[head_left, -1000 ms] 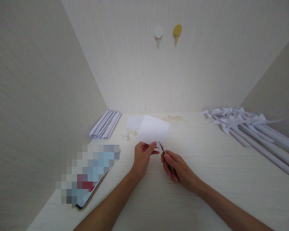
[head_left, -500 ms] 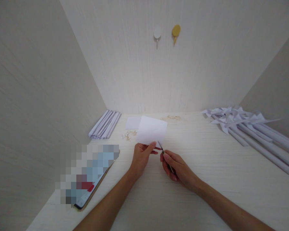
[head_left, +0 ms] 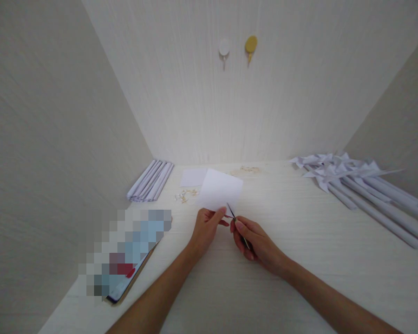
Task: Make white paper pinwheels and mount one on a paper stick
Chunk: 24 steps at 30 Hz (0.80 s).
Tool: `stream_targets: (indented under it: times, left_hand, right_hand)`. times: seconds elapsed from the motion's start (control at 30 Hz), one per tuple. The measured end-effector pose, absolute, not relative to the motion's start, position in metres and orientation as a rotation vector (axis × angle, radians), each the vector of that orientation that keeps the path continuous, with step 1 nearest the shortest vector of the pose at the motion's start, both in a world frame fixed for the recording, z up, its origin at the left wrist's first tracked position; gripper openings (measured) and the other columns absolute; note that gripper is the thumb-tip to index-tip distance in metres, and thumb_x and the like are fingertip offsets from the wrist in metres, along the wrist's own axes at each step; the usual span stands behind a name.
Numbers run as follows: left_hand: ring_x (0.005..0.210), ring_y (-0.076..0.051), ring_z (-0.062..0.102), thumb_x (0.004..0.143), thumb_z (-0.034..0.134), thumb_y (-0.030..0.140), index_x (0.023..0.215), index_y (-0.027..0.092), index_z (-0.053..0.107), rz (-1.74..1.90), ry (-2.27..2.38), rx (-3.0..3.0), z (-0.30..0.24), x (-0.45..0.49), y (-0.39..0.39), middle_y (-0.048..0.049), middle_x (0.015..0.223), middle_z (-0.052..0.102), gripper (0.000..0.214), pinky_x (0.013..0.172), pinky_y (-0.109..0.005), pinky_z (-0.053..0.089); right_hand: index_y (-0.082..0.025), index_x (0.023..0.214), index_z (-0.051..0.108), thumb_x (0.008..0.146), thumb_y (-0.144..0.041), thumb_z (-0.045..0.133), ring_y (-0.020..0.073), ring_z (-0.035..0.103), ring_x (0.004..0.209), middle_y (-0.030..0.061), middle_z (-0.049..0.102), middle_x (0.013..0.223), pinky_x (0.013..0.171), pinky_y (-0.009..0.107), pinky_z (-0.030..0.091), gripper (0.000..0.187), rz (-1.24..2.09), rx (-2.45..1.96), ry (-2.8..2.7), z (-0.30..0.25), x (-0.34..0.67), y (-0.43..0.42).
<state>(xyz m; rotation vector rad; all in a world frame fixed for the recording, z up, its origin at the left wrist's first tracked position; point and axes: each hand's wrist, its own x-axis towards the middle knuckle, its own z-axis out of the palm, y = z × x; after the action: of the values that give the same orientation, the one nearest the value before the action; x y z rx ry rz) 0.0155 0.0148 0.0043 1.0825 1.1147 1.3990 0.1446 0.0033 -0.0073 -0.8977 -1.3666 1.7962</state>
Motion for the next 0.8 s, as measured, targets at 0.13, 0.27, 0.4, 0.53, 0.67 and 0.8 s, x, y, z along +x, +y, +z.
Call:
stream_targets:
  times: [0.13,0.27,0.4,0.53,0.67,0.8]
  left_hand:
    - [0.043,-0.01,0.051,0.063,0.062,0.032,0.046,0.012,0.063,1.341,1.135,1.129,0.0047,0.0181,0.0123,-0.0006,0.044,0.057,0.026,0.047,-0.022,0.046]
    - [0.043,-0.01,0.051,0.063,0.061,0.033,0.044,0.012,0.063,1.321,1.155,1.123,0.0063,0.0195,0.0107,-0.0012,0.043,0.056,0.028,0.047,-0.022,0.046]
    - [0.044,-0.011,0.052,0.062,0.062,0.033,0.045,0.012,0.063,1.333,1.16,1.095,0.0065,0.0199,0.0106,-0.0014,0.043,0.057,0.027,0.047,-0.022,0.047]
    - [0.042,-0.011,0.052,0.059,0.064,0.034,0.045,0.012,0.063,1.353,1.156,1.056,0.0056,0.0203,0.011,-0.0015,0.045,0.058,0.025,0.045,-0.022,0.046]
    - [0.042,-0.011,0.051,0.059,0.064,0.034,0.045,0.012,0.063,1.356,1.143,1.049,0.0048,0.0202,0.0111,-0.0015,0.046,0.058,0.025,0.045,-0.022,0.046]
    - [0.042,-0.011,0.052,0.058,0.065,0.034,0.045,0.013,0.063,1.357,1.144,1.055,0.0032,0.0194,0.0119,-0.0023,0.046,0.059,0.025,0.045,-0.022,0.046]
  right_hand:
    - [-0.018,0.071,0.042,0.078,-0.048,0.042,0.0022,0.03,0.027,-0.008,0.044,0.044,0.025,0.013,0.017,0.031,1.787,-0.919,-1.337,-0.0098,0.1446,0.0039]
    - [-0.018,0.07,0.042,0.078,-0.049,0.042,0.0024,0.031,0.027,-0.0077,0.044,0.044,0.025,0.013,0.017,0.033,1.772,-0.91,-1.338,-0.011,0.144,0.0039]
    - [-0.018,0.069,0.042,0.078,-0.05,0.042,0.0023,0.029,0.027,-0.0078,0.043,0.043,0.025,0.014,0.017,0.033,1.753,-0.91,-1.342,-0.0103,0.1441,0.0032]
    - [-0.018,0.068,0.042,0.078,-0.05,0.042,0.0024,0.028,0.026,-0.0081,0.042,0.042,0.025,0.014,0.017,0.034,1.74,-0.93,-1.352,-0.0096,0.1446,0.0032]
    - [-0.018,0.068,0.042,0.079,-0.048,0.041,0.0023,0.028,0.026,-0.0083,0.042,0.041,0.025,0.014,0.017,0.033,1.744,-0.918,-1.354,-0.0101,0.1444,0.0043]
    - [-0.018,0.067,0.042,0.079,-0.048,0.042,0.0022,0.027,0.025,-0.0087,0.041,0.04,0.025,0.014,0.016,0.033,1.741,-0.923,-1.342,-0.0111,0.1436,0.0047]
